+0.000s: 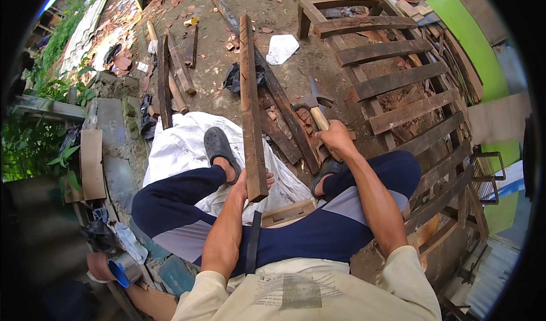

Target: The person sits on the ground and uses a hammer to pry apart wooden planks from a pallet. They repeatedly strike the wood to loosen joints and separate pieces, handling the planks one at a time.

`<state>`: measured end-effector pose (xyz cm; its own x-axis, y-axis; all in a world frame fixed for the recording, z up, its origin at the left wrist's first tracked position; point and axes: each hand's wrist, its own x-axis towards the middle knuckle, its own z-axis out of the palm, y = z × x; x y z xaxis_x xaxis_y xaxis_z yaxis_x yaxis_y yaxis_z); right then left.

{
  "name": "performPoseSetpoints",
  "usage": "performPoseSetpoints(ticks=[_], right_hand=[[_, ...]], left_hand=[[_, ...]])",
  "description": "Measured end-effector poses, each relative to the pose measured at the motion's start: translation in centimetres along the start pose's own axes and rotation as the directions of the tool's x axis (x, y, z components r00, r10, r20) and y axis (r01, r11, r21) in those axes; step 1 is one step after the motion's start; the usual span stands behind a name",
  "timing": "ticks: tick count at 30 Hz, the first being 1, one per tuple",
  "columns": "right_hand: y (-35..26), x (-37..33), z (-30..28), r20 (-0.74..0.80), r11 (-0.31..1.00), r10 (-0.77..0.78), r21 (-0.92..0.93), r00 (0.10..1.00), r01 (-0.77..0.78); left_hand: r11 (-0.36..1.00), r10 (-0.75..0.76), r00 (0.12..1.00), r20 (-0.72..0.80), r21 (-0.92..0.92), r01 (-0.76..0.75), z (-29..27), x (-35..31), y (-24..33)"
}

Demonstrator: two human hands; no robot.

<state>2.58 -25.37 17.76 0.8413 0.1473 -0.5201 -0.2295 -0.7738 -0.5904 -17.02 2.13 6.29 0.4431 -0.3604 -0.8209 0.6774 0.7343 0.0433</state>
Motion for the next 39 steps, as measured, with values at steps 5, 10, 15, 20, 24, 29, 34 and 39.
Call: performPoseSetpoints(ticks=[5,10,15,20,24,29,34,39], right_hand=[[0.5,0.6,0.6,-0.044,0.998,-0.036,-0.044,0.998,0.034],[-1.7,-0.8,-0.3,0.039,0.999,0.052,0.011,0.998,-0.052],[-1.3,-1.2,-0.3,0.012,0.999,0.024,0.034,1.000,-0.025],[-1.2,-0.9,0.2,0.010,1.000,0.006,0.003,1.000,-0.006],[-0.4,-0.5,0.3,0.032,0.999,0.033,0.008,0.999,-0.033],[-1.2,-1.4,-0.4,0.043,0.998,0.056,0.012,0.997,-0.057],[-1.5,-2.9,-1.0,-0.003,0.999,0.020,0.042,1.000,-0.019],[-0.9,-3.7,-1.7,-0.006,0.993,0.038,0.115,0.999,-0.037]], left_hand=[[1.000,0.009,0.996,0.089,-0.010,-0.008,-1.0,0.4,0.4],[0.999,0.036,0.999,0.001,0.025,-0.036,0.0,0.2,0.3],[0.988,0.110,0.992,-0.060,0.114,-0.103,3.4,-0.9,-0.6],[0.846,0.308,0.950,-0.058,0.473,-0.245,3.6,0.9,-2.1],[0.843,0.212,0.955,-0.208,0.534,-0.071,3.8,1.3,-2.5],[0.938,0.219,0.966,-0.136,0.300,-0.171,3.7,1.5,-1.6],[0.764,0.417,0.875,-0.247,0.617,-0.190,4.1,3.4,-1.0],[0.680,0.225,0.902,-0.369,0.722,0.126,3.0,9.3,-4.6]])
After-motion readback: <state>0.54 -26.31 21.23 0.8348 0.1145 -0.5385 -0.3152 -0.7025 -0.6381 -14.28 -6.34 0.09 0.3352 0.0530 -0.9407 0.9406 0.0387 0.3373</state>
